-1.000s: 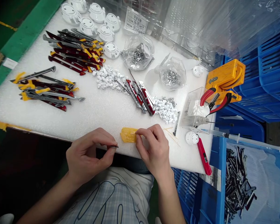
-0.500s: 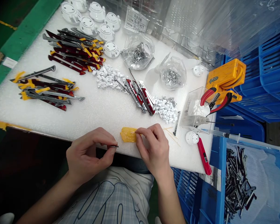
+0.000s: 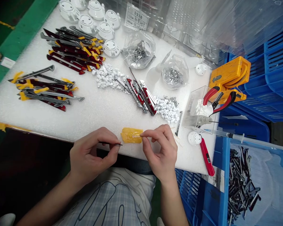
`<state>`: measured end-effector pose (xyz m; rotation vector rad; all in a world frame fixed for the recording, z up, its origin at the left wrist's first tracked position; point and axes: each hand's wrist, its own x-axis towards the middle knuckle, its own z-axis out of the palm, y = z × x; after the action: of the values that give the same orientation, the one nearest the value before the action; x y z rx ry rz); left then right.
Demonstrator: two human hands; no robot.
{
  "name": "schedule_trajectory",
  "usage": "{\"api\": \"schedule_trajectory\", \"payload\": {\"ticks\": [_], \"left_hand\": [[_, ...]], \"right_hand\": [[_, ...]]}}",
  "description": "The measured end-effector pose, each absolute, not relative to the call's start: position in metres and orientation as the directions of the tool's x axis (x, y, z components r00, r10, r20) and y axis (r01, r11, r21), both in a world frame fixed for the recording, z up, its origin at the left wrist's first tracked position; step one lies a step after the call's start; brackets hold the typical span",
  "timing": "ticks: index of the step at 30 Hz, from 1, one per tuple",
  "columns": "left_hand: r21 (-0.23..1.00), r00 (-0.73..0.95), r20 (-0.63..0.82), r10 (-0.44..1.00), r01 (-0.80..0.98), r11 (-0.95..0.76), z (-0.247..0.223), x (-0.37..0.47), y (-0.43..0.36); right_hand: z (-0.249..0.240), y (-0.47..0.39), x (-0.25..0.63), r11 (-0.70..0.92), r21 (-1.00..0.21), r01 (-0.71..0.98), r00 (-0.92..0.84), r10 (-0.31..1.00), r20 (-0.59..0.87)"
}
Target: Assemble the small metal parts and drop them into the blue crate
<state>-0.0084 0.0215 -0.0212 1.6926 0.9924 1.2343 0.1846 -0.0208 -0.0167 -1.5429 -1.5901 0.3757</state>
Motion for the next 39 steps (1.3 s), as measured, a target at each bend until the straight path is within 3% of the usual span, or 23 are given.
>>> {"api": "schedule_trajectory", "payload": {"ticks": [4,10,29,39], "left_hand": [[0.906,0.243,0.345,0.907,0.164,-0.389,-0.02,-0.008,0.023],[0.907,0.265,0.324,0.908,0.185,-0.378,-0.02,-0.009,0.022],[0.912,0.261,0.32,0.911,0.176,-0.371,-0.019,-0.008,0.022],[0.916,0.25,0.318,0.915,0.166,-0.364,-0.019,-0.009,0.023]], "right_hand": [[-0.019,-0.02,0.18,0.289,-0.723,0.627,0.146,0.868,0.474],[-0.019,-0.019,0.172,0.375,-0.61,0.698,0.042,0.829,0.558],[-0.016,-0.02,0.168,0.355,-0.553,0.753,-0.001,0.842,0.539],[-0.018,-0.021,0.17,0.378,-0.58,0.722,0.009,0.832,0.554]]}}
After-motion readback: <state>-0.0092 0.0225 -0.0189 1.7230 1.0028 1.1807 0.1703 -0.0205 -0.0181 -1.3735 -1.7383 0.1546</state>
